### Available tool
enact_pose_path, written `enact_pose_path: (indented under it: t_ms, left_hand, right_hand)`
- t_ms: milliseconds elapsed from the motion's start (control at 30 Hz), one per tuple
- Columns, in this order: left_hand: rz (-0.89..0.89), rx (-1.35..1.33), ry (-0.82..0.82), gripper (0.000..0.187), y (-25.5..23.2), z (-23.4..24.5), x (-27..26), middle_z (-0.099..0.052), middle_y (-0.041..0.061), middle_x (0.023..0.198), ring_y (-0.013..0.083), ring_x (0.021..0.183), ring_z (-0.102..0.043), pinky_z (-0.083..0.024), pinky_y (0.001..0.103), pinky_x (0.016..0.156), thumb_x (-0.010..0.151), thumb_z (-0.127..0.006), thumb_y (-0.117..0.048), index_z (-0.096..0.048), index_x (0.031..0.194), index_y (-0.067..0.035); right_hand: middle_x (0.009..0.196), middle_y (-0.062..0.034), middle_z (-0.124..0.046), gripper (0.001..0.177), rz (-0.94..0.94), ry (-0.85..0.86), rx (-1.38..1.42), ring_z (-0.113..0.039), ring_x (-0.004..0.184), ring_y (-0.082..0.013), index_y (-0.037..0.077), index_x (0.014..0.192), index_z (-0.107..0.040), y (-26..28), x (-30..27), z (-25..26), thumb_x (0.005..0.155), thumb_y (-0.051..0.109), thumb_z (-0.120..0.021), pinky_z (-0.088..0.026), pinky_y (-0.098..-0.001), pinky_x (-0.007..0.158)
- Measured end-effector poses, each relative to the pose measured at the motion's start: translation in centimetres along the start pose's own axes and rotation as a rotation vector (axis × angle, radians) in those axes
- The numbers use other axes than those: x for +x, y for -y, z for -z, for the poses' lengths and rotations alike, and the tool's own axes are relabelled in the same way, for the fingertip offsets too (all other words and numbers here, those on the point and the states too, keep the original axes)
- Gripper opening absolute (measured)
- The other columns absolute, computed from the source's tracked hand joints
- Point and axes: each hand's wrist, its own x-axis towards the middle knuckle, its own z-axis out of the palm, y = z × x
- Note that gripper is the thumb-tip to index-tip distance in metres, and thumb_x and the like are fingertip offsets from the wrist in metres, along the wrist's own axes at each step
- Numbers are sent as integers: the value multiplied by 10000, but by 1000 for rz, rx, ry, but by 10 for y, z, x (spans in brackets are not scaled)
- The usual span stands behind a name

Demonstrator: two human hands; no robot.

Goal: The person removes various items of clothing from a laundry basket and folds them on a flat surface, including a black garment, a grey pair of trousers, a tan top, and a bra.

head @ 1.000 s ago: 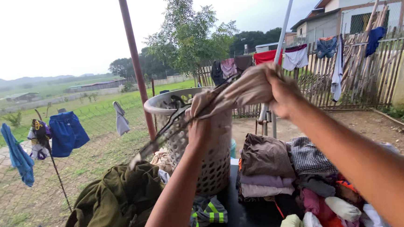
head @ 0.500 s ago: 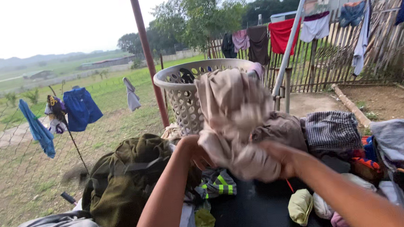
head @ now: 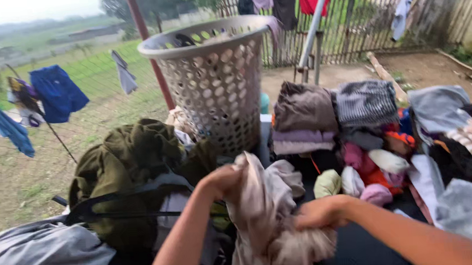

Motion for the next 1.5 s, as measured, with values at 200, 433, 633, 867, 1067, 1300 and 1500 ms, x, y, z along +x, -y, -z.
enact_pose_path:
  t_ms: [200,433,633,867,1067,1300,1500]
  left_hand:
    - [22,-664,-142,658,-18,7,-3,-762,91,1016,220,920,-715,-581,377,777,987,-390,-629,-712,1155,-80]
    - [-169,-362,-263,382,-56,-37,-16,-681,66,784,180,622,-616,-472,348,506,954,-664,-366,-756,991,3]
    - [-379,-256,-51,372,-108,-83,-43,-716,2,821,95,694,-604,-510,291,582,933,-742,-400,-794,1008,-40]
    - [-520,553,-488,241,-86,-33,-78,-750,173,848,283,756,-756,-564,413,727,804,-836,-288,-829,984,-126]
    - [-358,305,-431,301,-91,-29,-72,-759,133,771,264,723,-743,-579,419,697,894,-670,-320,-784,1097,-128]
    - [-178,-544,560,654,-133,-50,-119,-612,211,1335,298,1151,-673,-571,396,971,940,-615,-471,-480,1460,-98]
    - [-928,221,-94,882,-138,-84,-72,-519,217,1474,296,1247,-582,-513,378,1001,778,-890,-338,-517,1471,61]
  right_hand:
    - [1022,-10,-714,385,311,496,90,-645,897,-108,14,1196,-707,-100,-48,-9,903,256,-641,-532,-295,792]
    - [1344,-61,-656,652,397,-266,322,-674,1087,-175,131,1471,-463,-30,-99,19,889,319,-686,-559,-317,908]
    - [1117,-71,-764,611,344,-551,455,-679,913,-154,186,1428,-478,4,-89,37,886,295,-738,-574,-322,787]
    - [873,-52,-635,545,460,-713,822,-524,715,-130,67,1254,-721,-69,-109,98,794,-73,-465,-453,-287,614]
    - [968,-27,-640,476,376,-841,993,-614,796,-125,126,1198,-639,-48,-155,104,874,-90,-364,-559,-343,673]
    - [1270,-39,-636,643,553,-696,1333,-660,1056,-166,297,1569,-319,-22,-157,96,977,56,-381,-516,-429,926]
    - [1408,-85,-614,580,962,-97,1573,-631,1202,-225,239,1630,-339,6,-152,77,1057,155,-371,-436,-481,1096]
